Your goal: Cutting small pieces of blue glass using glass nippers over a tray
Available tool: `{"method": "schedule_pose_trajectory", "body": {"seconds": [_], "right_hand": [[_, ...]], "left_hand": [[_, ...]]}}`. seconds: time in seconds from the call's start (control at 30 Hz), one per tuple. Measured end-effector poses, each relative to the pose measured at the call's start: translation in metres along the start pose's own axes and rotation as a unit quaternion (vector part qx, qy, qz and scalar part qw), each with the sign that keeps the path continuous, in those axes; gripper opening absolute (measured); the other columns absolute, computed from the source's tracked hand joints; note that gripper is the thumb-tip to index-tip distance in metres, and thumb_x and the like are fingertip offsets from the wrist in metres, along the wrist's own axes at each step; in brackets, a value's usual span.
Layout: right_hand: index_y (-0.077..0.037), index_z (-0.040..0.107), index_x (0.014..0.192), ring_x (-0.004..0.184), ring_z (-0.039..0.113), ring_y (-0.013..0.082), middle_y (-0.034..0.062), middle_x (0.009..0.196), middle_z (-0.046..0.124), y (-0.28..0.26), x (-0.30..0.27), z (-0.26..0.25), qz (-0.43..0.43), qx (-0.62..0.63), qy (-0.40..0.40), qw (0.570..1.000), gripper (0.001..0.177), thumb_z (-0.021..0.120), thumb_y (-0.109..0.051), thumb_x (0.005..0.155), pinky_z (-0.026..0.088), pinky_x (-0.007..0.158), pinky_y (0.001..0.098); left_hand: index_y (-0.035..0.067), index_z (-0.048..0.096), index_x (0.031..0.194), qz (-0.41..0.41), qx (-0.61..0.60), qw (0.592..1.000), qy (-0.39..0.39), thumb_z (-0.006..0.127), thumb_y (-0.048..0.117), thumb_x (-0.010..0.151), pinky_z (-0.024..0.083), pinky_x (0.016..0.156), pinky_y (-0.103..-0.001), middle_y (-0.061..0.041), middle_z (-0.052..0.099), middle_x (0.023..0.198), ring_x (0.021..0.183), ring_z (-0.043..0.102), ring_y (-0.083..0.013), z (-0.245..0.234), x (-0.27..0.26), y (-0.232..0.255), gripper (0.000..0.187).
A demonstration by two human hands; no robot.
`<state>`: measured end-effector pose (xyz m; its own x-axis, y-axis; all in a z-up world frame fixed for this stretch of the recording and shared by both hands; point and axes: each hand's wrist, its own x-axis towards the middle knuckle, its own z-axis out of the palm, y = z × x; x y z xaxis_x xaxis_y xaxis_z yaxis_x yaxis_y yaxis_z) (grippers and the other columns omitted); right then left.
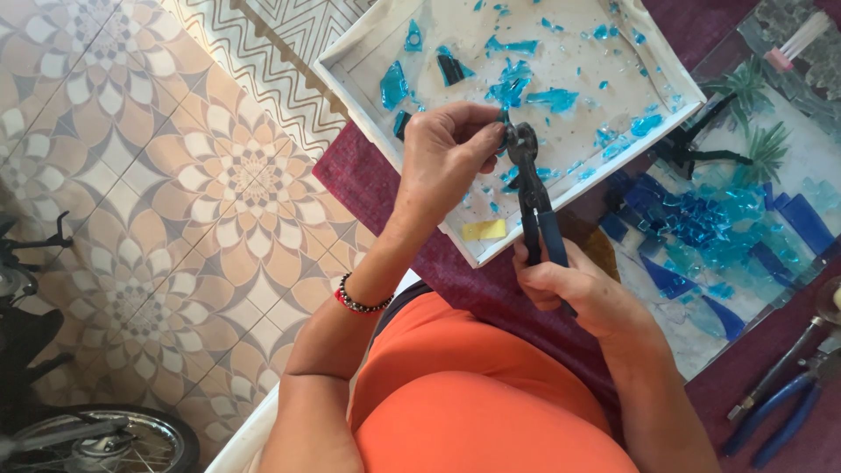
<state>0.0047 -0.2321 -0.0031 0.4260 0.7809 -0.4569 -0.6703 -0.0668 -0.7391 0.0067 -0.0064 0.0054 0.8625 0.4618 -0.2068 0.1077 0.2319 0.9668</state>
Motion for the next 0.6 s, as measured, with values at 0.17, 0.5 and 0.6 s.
{"method": "schedule_pose_trajectory", "body": {"seconds": [0.17,0.5,0.6], "right_hand": [[0.002,0.059,0.103,0.057,0.038,0.0055,-0.0013,0.067,0.04,-0.003,0.0,0.001,-0.001,0.0,0.001,1.0,0.018,0.065,-0.004,0.087,0.031,0.046,0.0264],[0.001,0.067,0.09,0.053,0.047,0.0112,0.0059,0.056,0.049,-0.014,-0.006,0.02,0.013,-0.126,0.073,0.989,0.014,0.076,-0.006,0.082,0.038,0.046,0.028],[-0.002,0.073,0.092,0.058,0.06,0.0209,0.0121,0.061,0.063,-0.035,-0.014,0.029,0.078,-0.26,0.132,0.953,0.022,0.082,-0.014,0.076,0.045,0.054,0.0352]], "left_hand": [[-0.006,0.076,0.105,-0.005,-0.02,1.0,0.006,0.068,0.0,0.091,0.066,0.063,-0.029,-0.019,0.074,0.078,0.066,0.072,-0.0164,0.005,-0.003,-0.001,0.018],[-0.004,0.077,0.106,0.021,-0.03,0.999,0.003,0.07,0.004,0.092,0.064,0.059,-0.028,-0.018,0.074,0.075,0.06,0.071,-0.0174,-0.001,-0.015,-0.001,0.018],[-0.004,0.076,0.103,0.018,-0.022,1.0,0.011,0.071,0.006,0.089,0.064,0.06,-0.029,-0.018,0.072,0.071,0.061,0.07,-0.0163,0.007,-0.029,0.015,0.019]]}}
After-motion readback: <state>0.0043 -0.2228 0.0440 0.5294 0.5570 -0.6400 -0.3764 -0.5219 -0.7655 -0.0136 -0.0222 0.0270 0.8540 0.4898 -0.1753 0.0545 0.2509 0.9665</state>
